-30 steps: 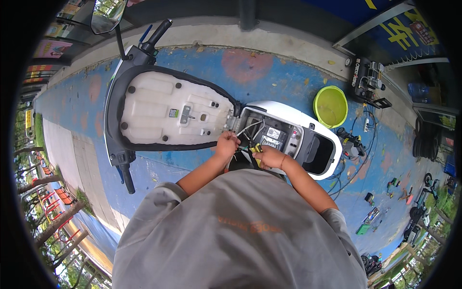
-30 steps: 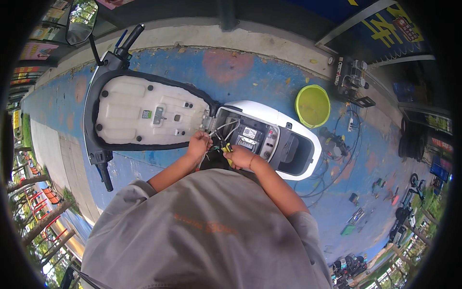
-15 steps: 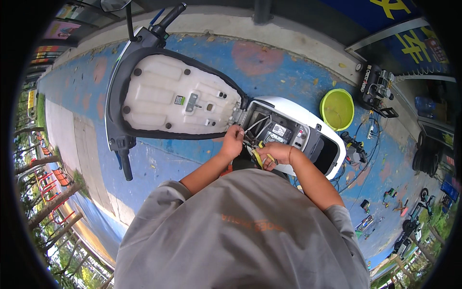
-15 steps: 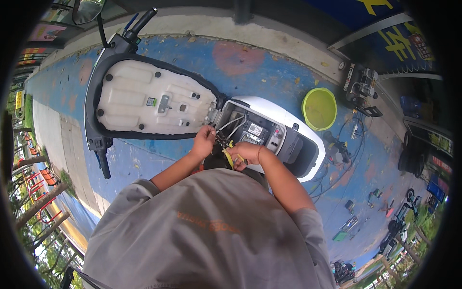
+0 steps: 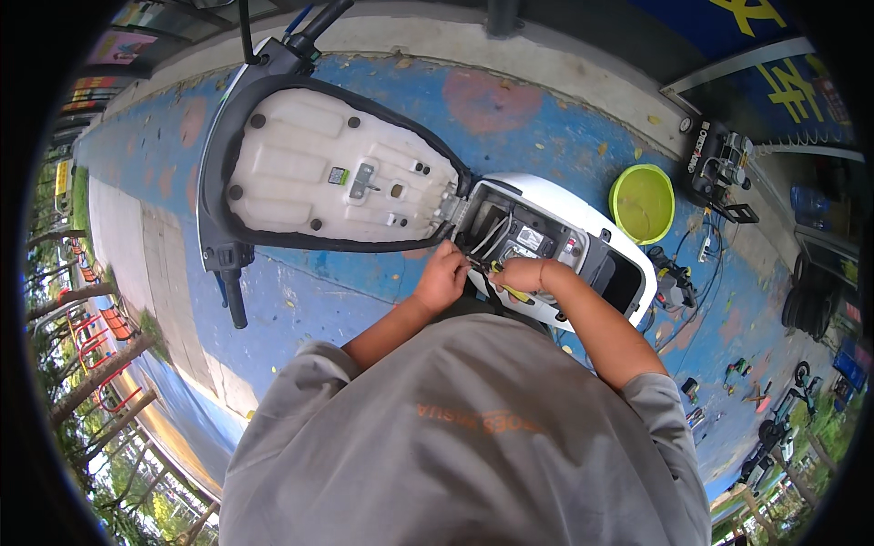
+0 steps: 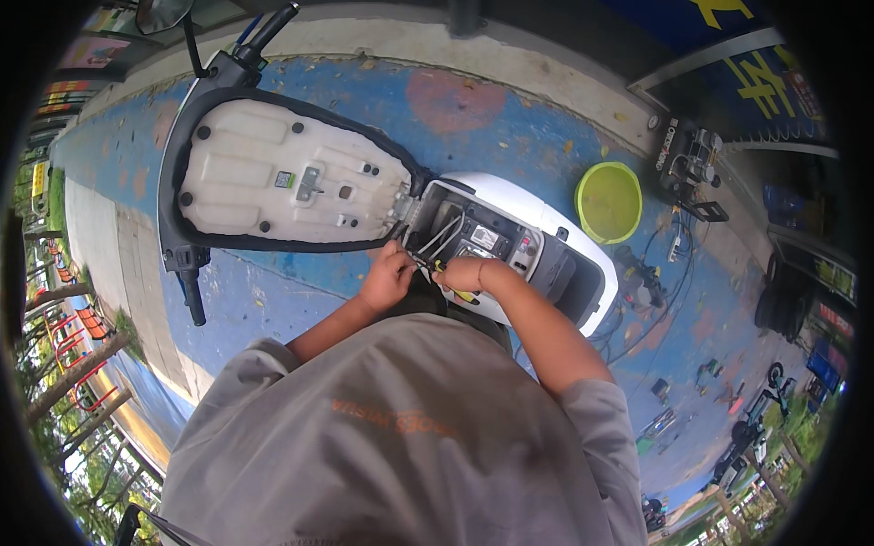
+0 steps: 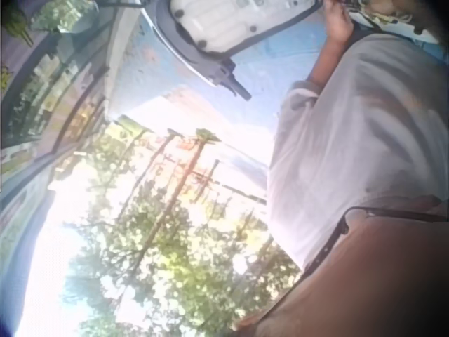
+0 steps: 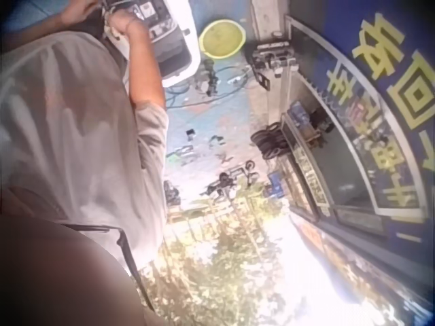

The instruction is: The person works on the electrical components inside the open seat compartment of a white scooter. They use pliers and a screwdriver to strip, twist, and connect wires to the battery terminals and nearby connectors. The scooter remains stationary with the seat lid open throughout the clip.

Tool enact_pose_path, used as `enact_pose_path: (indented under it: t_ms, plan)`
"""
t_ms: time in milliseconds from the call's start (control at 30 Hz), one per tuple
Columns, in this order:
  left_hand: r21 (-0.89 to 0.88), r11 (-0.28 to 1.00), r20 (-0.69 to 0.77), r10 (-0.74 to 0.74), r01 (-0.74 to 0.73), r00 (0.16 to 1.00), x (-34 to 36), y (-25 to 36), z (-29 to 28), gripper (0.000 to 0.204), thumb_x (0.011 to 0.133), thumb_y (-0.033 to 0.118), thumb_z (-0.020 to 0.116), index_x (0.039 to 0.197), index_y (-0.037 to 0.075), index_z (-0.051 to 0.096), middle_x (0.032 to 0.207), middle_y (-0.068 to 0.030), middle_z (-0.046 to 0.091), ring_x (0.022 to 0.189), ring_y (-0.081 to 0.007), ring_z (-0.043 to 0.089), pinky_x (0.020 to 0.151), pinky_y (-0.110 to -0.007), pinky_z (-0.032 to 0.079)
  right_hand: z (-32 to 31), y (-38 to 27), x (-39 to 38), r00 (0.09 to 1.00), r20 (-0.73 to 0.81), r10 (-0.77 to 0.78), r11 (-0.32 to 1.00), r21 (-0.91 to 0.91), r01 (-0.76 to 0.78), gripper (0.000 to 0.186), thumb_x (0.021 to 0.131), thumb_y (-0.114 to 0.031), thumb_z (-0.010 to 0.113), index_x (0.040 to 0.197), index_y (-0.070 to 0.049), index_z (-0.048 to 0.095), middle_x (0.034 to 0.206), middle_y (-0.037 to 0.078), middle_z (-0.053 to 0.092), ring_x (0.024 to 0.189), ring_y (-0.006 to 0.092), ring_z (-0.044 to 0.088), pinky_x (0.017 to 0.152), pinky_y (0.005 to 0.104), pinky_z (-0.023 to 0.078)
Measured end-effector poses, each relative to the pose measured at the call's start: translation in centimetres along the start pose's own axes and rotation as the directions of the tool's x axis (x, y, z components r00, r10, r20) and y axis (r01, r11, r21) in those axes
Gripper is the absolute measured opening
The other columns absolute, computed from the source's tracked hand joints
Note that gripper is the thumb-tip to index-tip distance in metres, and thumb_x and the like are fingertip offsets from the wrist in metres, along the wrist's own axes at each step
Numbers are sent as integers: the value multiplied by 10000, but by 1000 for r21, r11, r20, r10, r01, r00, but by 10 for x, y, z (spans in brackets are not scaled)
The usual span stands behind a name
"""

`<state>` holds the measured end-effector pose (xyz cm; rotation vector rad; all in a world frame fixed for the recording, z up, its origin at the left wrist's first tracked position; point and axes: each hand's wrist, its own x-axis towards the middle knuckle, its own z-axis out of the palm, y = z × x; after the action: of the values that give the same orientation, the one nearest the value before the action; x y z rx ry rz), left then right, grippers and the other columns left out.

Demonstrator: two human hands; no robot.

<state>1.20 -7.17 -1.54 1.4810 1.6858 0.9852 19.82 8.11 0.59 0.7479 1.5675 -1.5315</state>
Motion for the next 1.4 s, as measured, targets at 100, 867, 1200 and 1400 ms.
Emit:
enact_pose_path:
  t_ms: [100, 867, 1200, 1400]
  plan:
    - [-34, 995, -31, -92, 91, 995, -3, -2, 2, 133, 856, -65, 690, 936, 20, 626, 957, -119, 571, 882, -292, 618, 773, -376, 510, 10, -10, -12, 997, -44, 57, 988, -141, -63, 551, 1082, -498, 441, 1089, -6, 688, 814, 113, 736, 718, 256, 650, 761, 439, 529]
    - [-330, 569, 610, -481, 753, 630, 31, -13, 22, 128, 937, 102, 731, 952, -23, 750, 832, -49, 719, 713, -107, 621, 677, -270, 504, 71, 26, -60, 881, -473, 8, 955, -258, -148, 436, 1042, -427, 524, 1200, -35, 634, 1127, 217, 731, 1076, 397, 701, 934, 511, 541]
    - [-254, 813, 408, -401, 524, 820, 17, -18, 34, 154, 812, 76, 784, 926, -21, 747, 901, -129, 726, 809, -206, 702, 780, -338, 565, 73, 19, -70, 854, -519, 3, 926, -321, -199, 397, 1026, -411, 559, 1127, -39, 653, 1021, 192, 749, 982, 382, 730, 856, 512, 570]
    - [-232, 825, 389, -407, 515, 827, 15, -14, 34, 141, 819, 65, 799, 921, -18, 748, 907, -112, 733, 813, -181, 705, 772, -319, 567, 77, 18, -71, 824, -566, -20, 894, -379, -239, 398, 1016, -409, 578, 1118, -32, 656, 1036, 185, 747, 971, 367, 737, 830, 505, 582]
